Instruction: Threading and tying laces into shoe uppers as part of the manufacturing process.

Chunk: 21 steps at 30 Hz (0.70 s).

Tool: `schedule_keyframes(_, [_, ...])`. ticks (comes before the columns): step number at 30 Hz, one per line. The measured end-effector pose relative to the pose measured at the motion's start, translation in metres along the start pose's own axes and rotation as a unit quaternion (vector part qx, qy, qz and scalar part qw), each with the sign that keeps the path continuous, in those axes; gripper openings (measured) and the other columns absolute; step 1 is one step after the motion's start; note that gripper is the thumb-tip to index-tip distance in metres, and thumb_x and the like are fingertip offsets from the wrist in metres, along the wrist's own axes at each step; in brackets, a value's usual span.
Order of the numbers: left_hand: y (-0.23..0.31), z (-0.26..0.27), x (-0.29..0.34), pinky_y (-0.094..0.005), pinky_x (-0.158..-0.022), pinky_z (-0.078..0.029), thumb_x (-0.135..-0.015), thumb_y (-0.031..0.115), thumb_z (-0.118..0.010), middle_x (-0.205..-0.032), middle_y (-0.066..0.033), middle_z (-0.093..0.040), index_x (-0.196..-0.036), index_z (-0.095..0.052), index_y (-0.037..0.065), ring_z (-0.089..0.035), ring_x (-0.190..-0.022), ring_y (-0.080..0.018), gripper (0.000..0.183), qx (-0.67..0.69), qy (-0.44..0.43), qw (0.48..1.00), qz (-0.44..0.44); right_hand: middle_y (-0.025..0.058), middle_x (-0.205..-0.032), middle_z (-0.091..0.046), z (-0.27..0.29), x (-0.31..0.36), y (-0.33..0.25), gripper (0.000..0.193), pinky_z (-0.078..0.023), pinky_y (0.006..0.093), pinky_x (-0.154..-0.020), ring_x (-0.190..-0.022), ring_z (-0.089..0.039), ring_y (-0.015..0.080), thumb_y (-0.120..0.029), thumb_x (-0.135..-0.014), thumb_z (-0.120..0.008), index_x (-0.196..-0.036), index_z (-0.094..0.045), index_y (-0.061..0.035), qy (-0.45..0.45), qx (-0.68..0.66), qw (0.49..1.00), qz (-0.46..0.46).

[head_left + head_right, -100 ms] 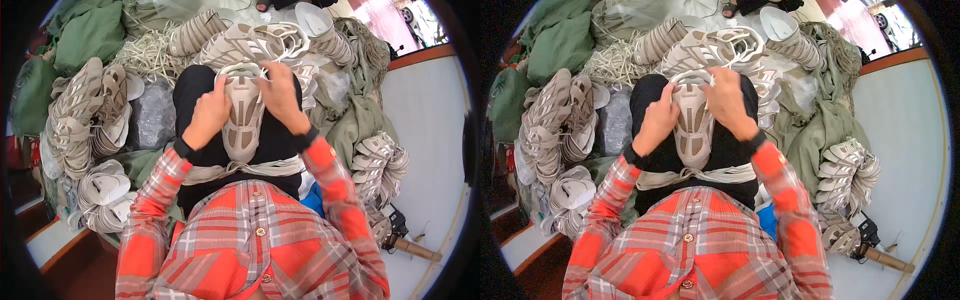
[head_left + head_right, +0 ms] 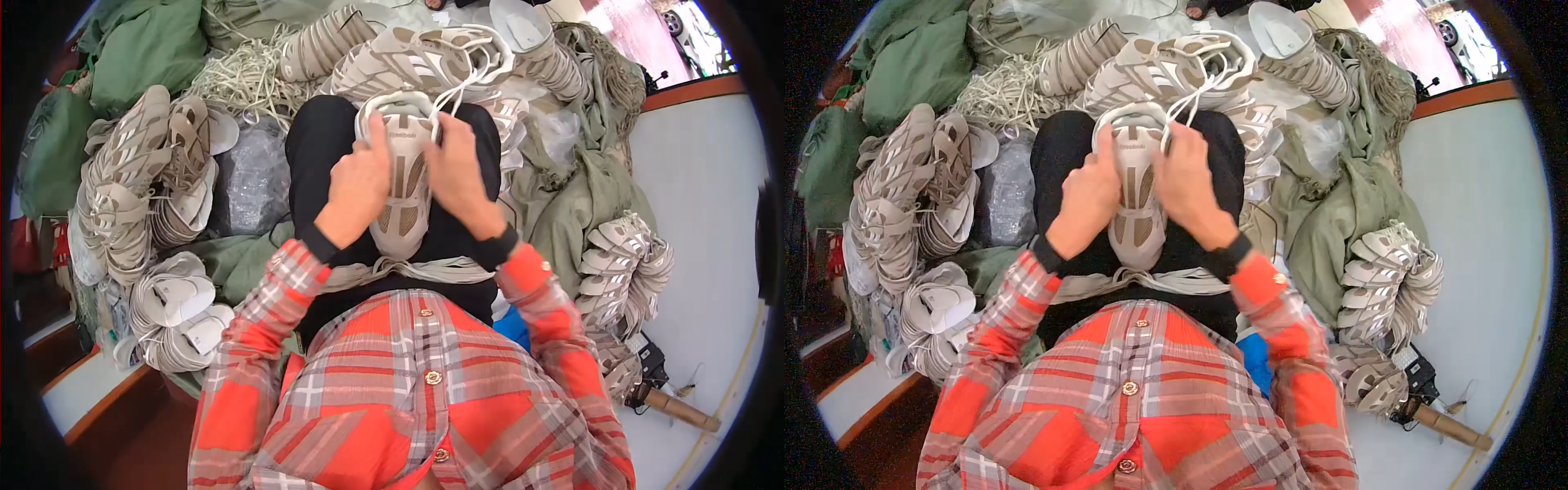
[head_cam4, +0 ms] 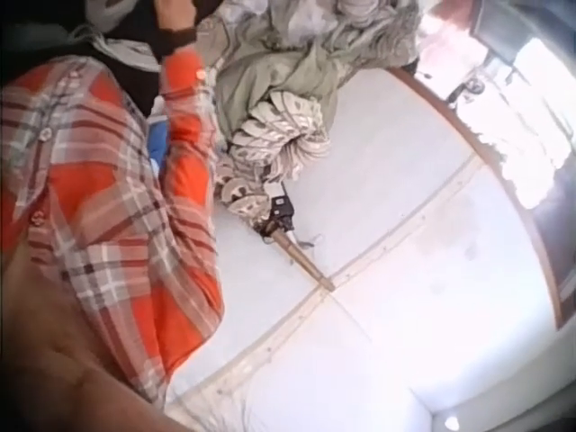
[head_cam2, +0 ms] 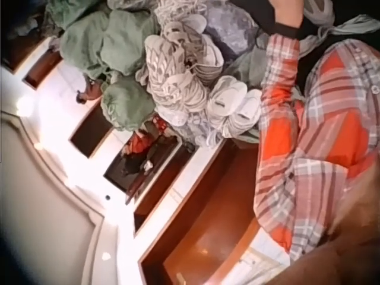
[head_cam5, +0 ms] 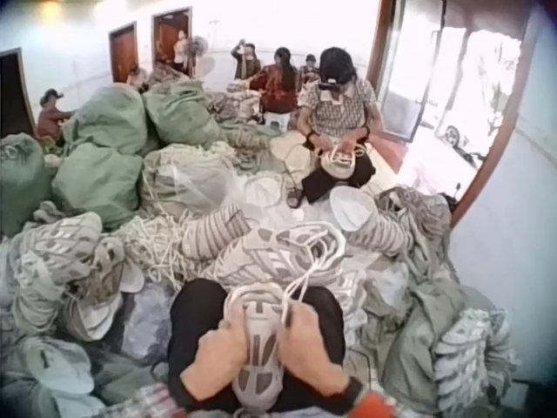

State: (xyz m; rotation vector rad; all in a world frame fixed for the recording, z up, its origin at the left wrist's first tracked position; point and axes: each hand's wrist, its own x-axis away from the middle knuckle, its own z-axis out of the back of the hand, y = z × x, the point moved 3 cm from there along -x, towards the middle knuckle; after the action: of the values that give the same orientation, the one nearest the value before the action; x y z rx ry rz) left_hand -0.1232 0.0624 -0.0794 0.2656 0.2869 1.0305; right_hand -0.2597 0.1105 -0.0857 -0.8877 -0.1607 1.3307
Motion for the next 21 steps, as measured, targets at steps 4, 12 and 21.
schedule_keyframes(4, [0.007,-0.002,0.01,-0.0417,-0.052,-0.051,-0.08,0.004,-0.05,-0.077,-0.0188,-0.061,-0.137,-0.024,0.001,-0.062,-0.061,-0.036,0.063,-0.052,0.035,0.996,-0.056,0.0259,-0.108,-0.048,-0.012,0.01,-0.012,0.044,-0.038,0.0443,-0.092,-0.105,-0.045,0.0409,-0.003,-0.077,-0.052,-0.117,-0.041,0.0111,0.055,0.084,0.993,0.065])
schedule_keyframes(12, [-0.038,0.018,0.087,-0.034,-0.056,-0.046,-0.081,0.003,-0.055,-0.074,-0.013,-0.057,-0.099,-0.052,-0.001,-0.058,-0.062,-0.0243,0.02,0.353,-0.167,0.92,0.025,0.0118,-0.079,-0.056,0.012,0.101,-0.03,0.01,-0.047,0.0411,-0.071,-0.08,-0.054,0.0318,-0.013,-0.078,-0.058,-0.078,-0.061,-0.0043,-0.363,0.031,0.925,0.11])
schedule_keyframes(21, [0.041,0.041,0.075,-0.0369,-0.076,-0.048,-0.092,0.023,-0.045,-0.084,-0.017,-0.061,-0.098,-0.058,0.001,-0.061,-0.08,-0.0321,0.026,0.577,-0.236,0.763,-0.172,0.0029,-0.057,-0.051,0.072,0.053,-0.061,0.022,-0.041,0.0273,-0.051,-0.056,-0.049,0.0084,-0.021,-0.087,-0.054,-0.079,-0.058,-0.001,-0.419,-0.216,0.87,-0.146])
